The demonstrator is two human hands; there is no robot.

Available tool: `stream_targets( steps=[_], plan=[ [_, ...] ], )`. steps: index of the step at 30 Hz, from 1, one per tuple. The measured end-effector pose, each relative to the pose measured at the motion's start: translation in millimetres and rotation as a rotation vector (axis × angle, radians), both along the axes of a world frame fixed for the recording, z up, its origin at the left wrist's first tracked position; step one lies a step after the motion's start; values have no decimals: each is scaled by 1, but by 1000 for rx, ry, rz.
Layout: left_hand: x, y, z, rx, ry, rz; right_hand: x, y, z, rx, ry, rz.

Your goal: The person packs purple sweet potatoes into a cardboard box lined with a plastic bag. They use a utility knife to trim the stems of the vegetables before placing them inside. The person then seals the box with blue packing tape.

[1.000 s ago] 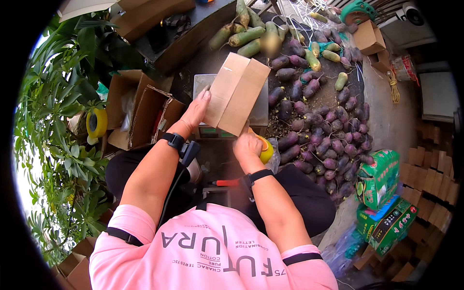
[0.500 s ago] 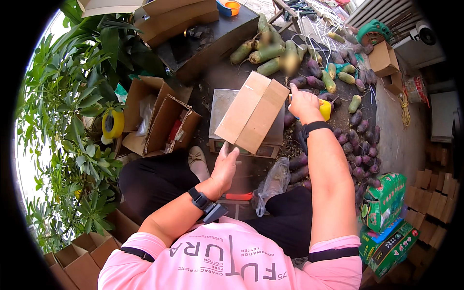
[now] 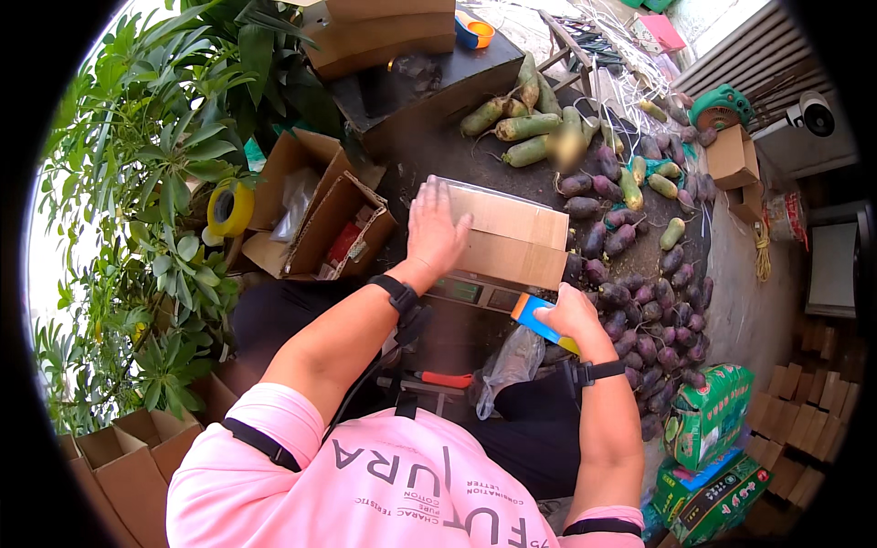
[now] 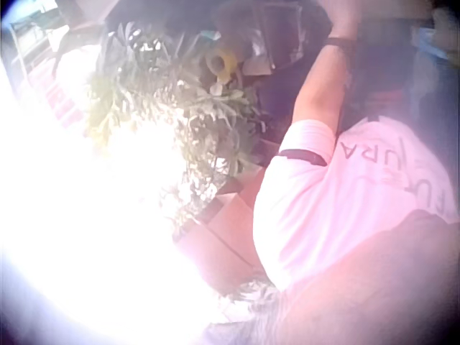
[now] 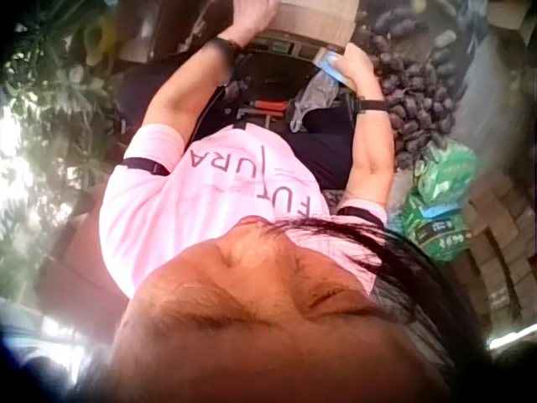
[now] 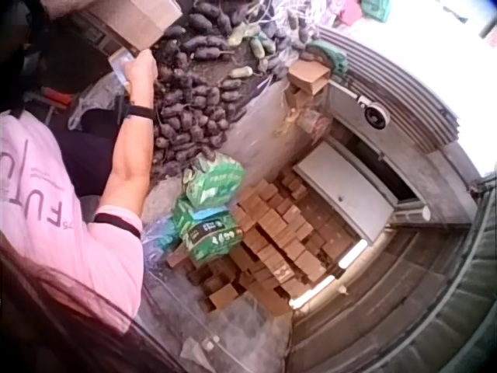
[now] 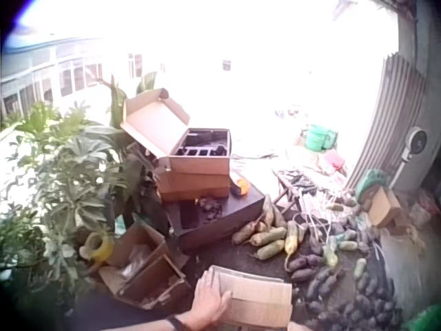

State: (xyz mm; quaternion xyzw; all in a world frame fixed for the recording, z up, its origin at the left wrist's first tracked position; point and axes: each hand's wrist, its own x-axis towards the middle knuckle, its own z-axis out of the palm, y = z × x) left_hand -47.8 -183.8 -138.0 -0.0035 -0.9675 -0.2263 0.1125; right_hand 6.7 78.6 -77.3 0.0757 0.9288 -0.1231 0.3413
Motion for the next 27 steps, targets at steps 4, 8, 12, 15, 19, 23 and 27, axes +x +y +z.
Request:
stream_targets(
  steps=[4,8,12,15,19,23,27],
  plan=[
    [125,58,-1,154,-317,-739,0,8,6,44,30,-25],
    [149,27,49,218,-917,-787,8,40,18,80,-31,17],
    [85,-2,40,26,-65,-525,8,39,58,-65,80,36],
    [69,3,17,-136,-61,-419,15,26,76,-186,164,31],
    [129,27,37,131,-784,-1092,31,29,89,-265,190,36],
    [130,10,20,693,-370,-304,45,21,107,-497,228,-29],
    [100,0,42,1308,-817,-4,57,22,104,-858,267,-179]
  ],
)
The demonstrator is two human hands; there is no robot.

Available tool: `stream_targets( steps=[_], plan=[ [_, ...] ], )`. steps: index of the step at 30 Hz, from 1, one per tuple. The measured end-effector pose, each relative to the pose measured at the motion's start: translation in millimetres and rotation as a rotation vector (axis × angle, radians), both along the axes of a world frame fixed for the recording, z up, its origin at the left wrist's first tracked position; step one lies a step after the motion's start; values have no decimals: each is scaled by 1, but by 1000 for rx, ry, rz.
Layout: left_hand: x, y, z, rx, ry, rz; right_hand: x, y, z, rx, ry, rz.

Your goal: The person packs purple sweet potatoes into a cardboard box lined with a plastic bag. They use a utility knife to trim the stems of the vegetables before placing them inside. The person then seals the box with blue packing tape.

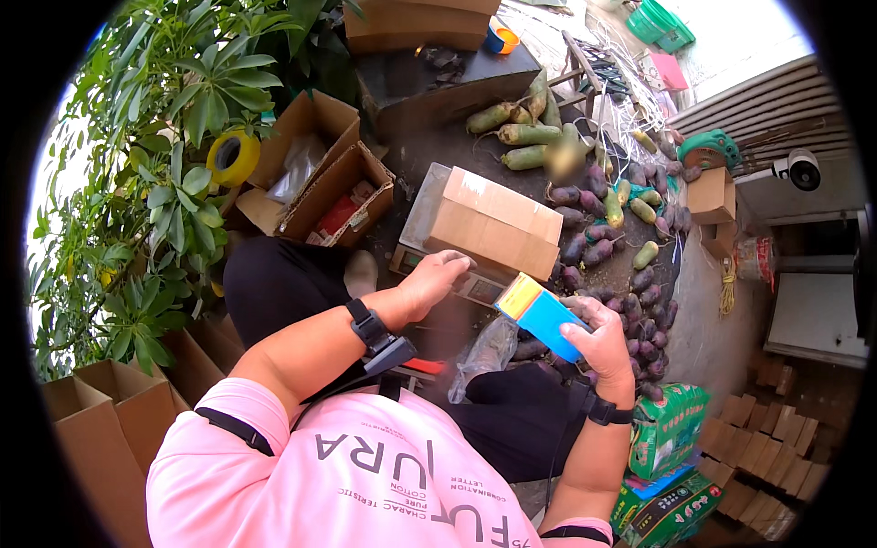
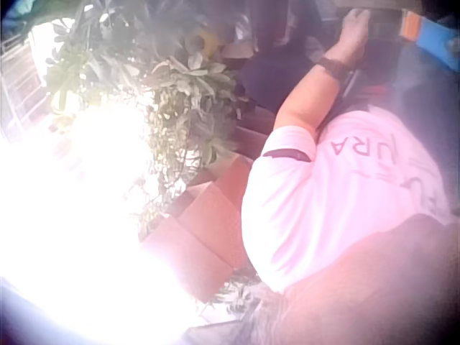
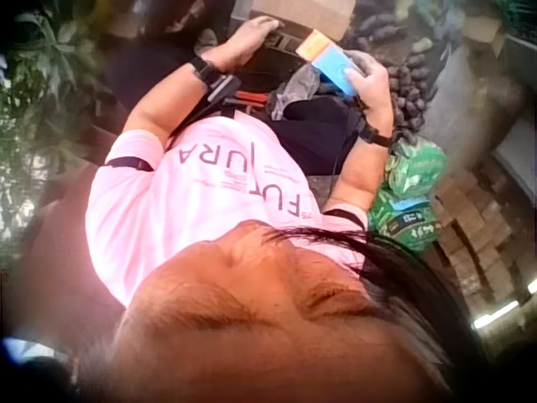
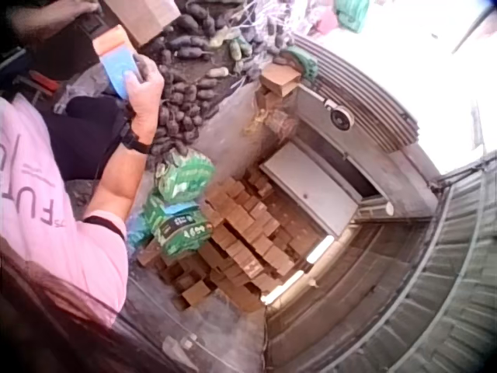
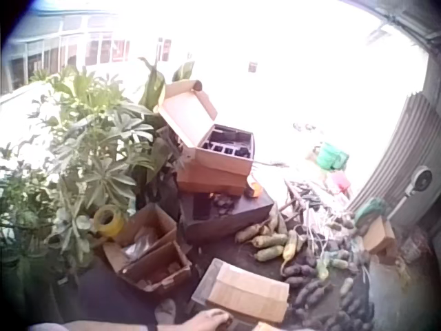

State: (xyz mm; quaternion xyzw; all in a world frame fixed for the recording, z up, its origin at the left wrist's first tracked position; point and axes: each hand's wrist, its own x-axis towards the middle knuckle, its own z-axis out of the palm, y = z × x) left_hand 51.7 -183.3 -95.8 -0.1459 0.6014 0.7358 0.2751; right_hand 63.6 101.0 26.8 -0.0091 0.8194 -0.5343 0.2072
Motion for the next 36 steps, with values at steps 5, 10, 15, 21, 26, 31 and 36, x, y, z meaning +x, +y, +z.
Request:
stream_targets(
  steps=[5,10,15,21,26,31,36],
  plan=[
    [7,1,34,489,-167,-75,-2,-15,-10,-135,-49,43],
    [12,-3,39,398,-15,-96,-2,-30,-14,90,59,76],
    [7,-23,37,368,-38,-130,-2,-57,-4,202,77,56],
    [-6,-35,15,804,-400,-61,-14,-47,-21,-141,-84,3],
    [-13,-18,20,375,-300,61,-25,-63,-20,17,-66,47],
    [-41,-40,1,247,-143,230,-56,-51,-1,121,-46,89],
    [-90,-95,-37,6,-123,563,-104,-50,11,358,36,129]
  ],
)
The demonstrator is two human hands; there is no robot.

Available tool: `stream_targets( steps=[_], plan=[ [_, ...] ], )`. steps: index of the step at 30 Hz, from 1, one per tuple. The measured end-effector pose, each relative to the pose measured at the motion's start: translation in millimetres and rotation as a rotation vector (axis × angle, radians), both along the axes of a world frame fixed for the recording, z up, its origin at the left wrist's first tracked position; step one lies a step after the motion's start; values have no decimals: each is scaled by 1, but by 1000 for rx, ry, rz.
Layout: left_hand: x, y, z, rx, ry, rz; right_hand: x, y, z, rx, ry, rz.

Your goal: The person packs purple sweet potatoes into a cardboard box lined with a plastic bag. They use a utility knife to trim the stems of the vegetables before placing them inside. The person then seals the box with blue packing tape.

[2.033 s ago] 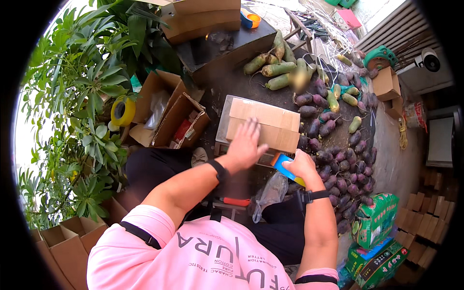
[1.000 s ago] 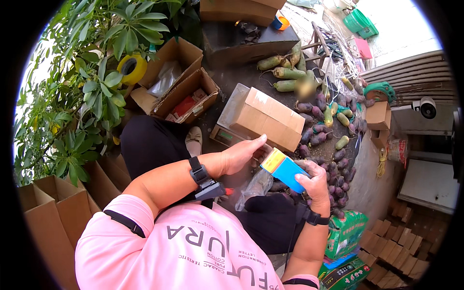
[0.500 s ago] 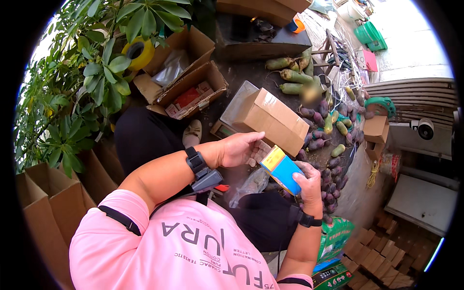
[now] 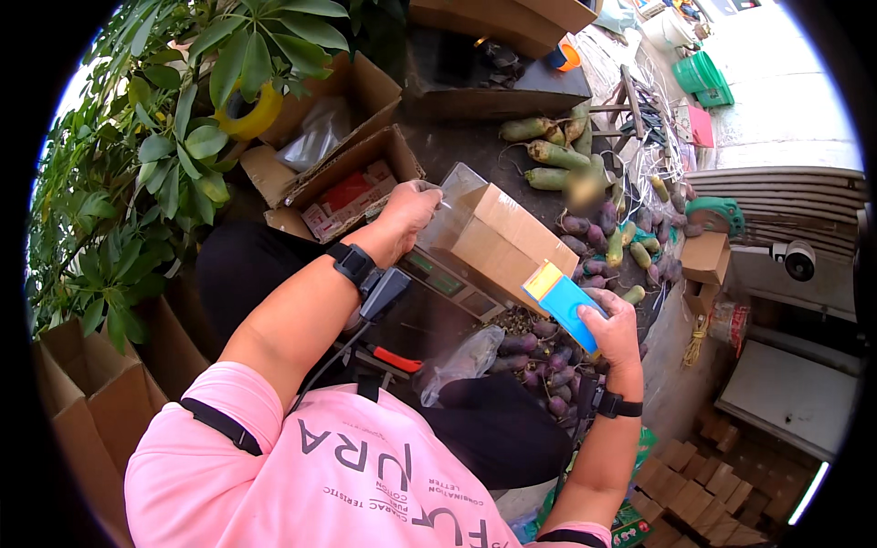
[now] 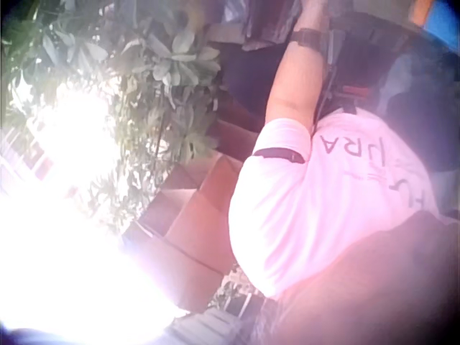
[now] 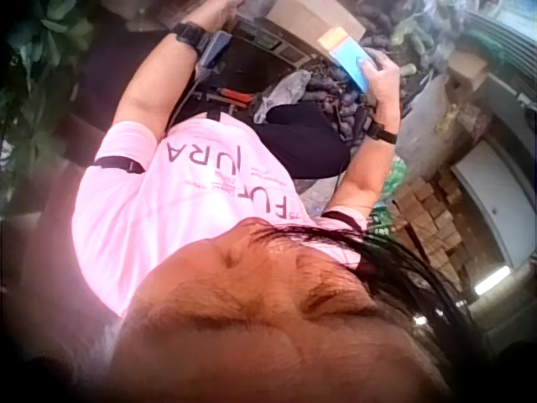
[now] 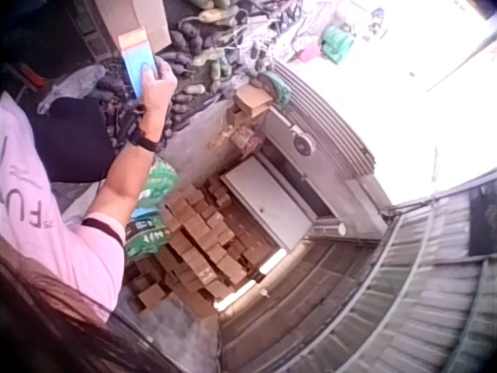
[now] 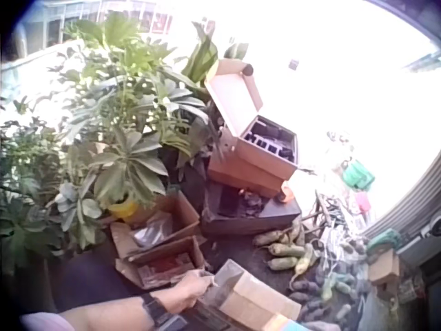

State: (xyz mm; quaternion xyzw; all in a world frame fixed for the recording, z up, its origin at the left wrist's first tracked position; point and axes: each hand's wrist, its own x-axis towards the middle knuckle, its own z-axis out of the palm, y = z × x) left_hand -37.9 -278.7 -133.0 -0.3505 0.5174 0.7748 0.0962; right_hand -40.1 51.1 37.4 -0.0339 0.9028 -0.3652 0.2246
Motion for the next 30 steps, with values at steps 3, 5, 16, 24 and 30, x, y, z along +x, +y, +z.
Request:
stream_targets(
  steps=[3,5,16,24,30],
  plan=[
    [-16,0,-4,-245,18,-22,-30,-6,-16,156,136,82],
    [-20,-5,-7,-392,41,-33,-46,-19,-21,173,131,80],
    [-20,-8,-32,-771,111,-58,-78,-39,-51,330,29,159],
    [-18,-7,-46,-854,147,-35,-85,-56,-45,388,-2,196],
    [-10,15,-62,-1104,233,-406,-81,-85,-40,626,36,228]
  ],
)
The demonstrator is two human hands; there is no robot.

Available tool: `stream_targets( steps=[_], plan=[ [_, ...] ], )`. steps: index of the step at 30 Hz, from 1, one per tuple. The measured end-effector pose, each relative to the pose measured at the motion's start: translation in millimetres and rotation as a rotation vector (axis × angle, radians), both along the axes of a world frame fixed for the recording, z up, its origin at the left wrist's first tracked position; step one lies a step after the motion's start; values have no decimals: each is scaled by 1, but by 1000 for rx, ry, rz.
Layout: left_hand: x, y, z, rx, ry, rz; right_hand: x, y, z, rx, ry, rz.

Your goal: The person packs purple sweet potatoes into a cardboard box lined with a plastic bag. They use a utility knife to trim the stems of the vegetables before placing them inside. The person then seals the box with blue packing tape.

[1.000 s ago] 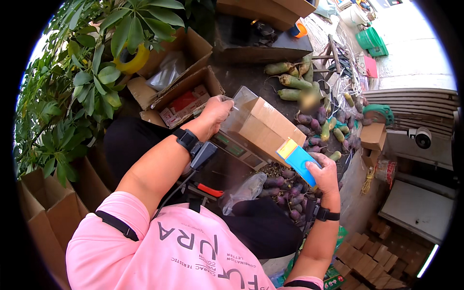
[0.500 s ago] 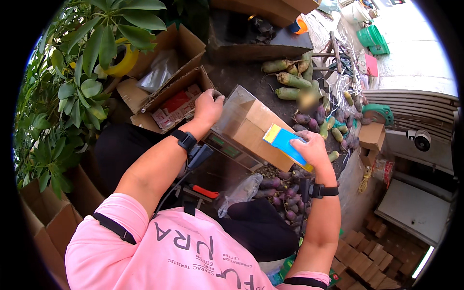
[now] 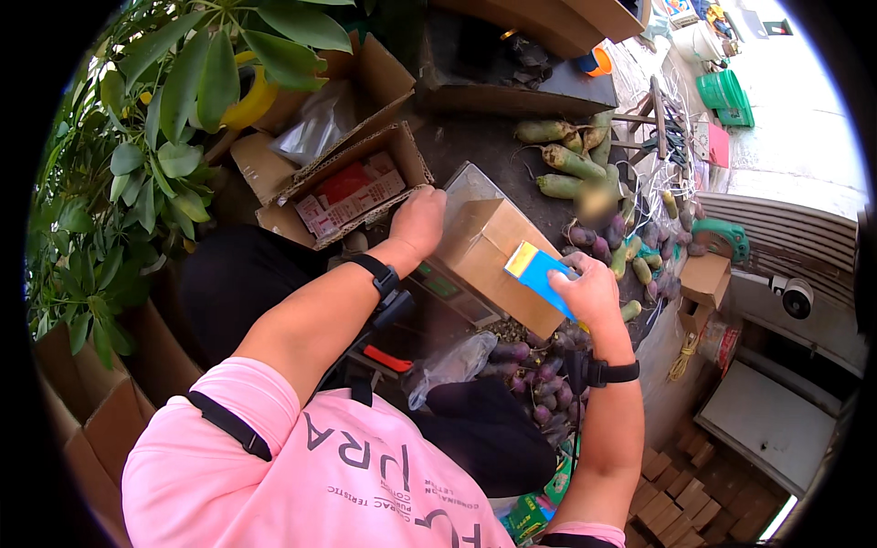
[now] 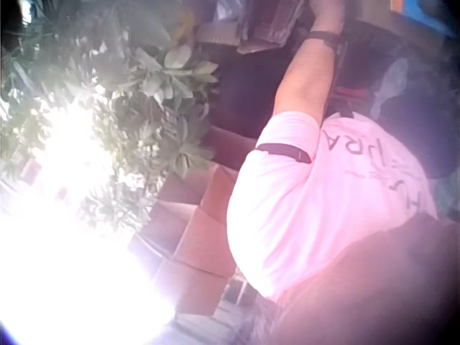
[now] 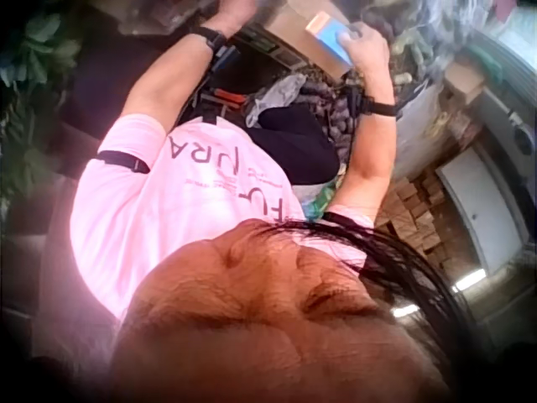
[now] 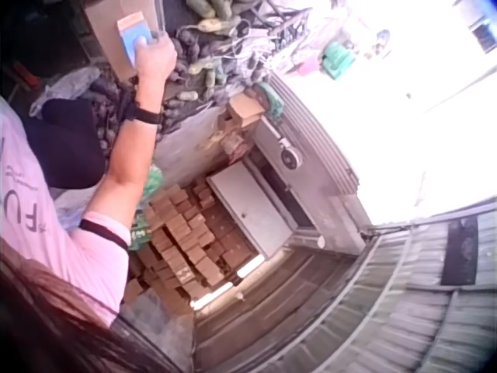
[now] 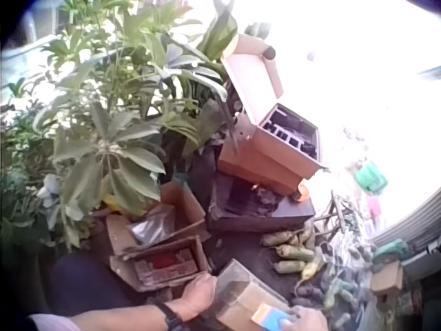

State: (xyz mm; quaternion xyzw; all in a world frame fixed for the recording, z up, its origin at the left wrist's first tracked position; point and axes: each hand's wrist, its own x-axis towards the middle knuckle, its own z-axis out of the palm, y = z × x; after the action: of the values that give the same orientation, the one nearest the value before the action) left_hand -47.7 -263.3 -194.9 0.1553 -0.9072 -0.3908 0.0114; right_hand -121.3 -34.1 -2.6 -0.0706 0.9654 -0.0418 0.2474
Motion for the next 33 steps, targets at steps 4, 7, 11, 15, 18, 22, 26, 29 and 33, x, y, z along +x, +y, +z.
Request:
stream_targets(
  steps=[4,7,11,15,18,22,26,29,33],
  plan=[
    [-3,29,-39,241,-166,174,3,5,-6,-32,39,26],
    [-14,27,-65,590,-266,392,3,1,-7,-57,35,5],
    [-19,28,-82,777,-313,435,-5,5,-13,-118,27,24],
    [-20,51,-76,855,-397,446,-7,6,-14,-108,25,36],
    [-15,54,-83,702,-243,345,-9,4,-16,-113,20,42],
    [-11,59,-80,550,-233,275,-6,1,-12,-103,12,44],
    [-1,55,-99,302,-298,613,-6,0,-14,-139,33,65],
    [8,52,-91,418,-244,543,-5,8,-19,-148,35,38],
    [2,47,-17,859,34,462,-7,12,-20,-134,29,44]
  ],
)
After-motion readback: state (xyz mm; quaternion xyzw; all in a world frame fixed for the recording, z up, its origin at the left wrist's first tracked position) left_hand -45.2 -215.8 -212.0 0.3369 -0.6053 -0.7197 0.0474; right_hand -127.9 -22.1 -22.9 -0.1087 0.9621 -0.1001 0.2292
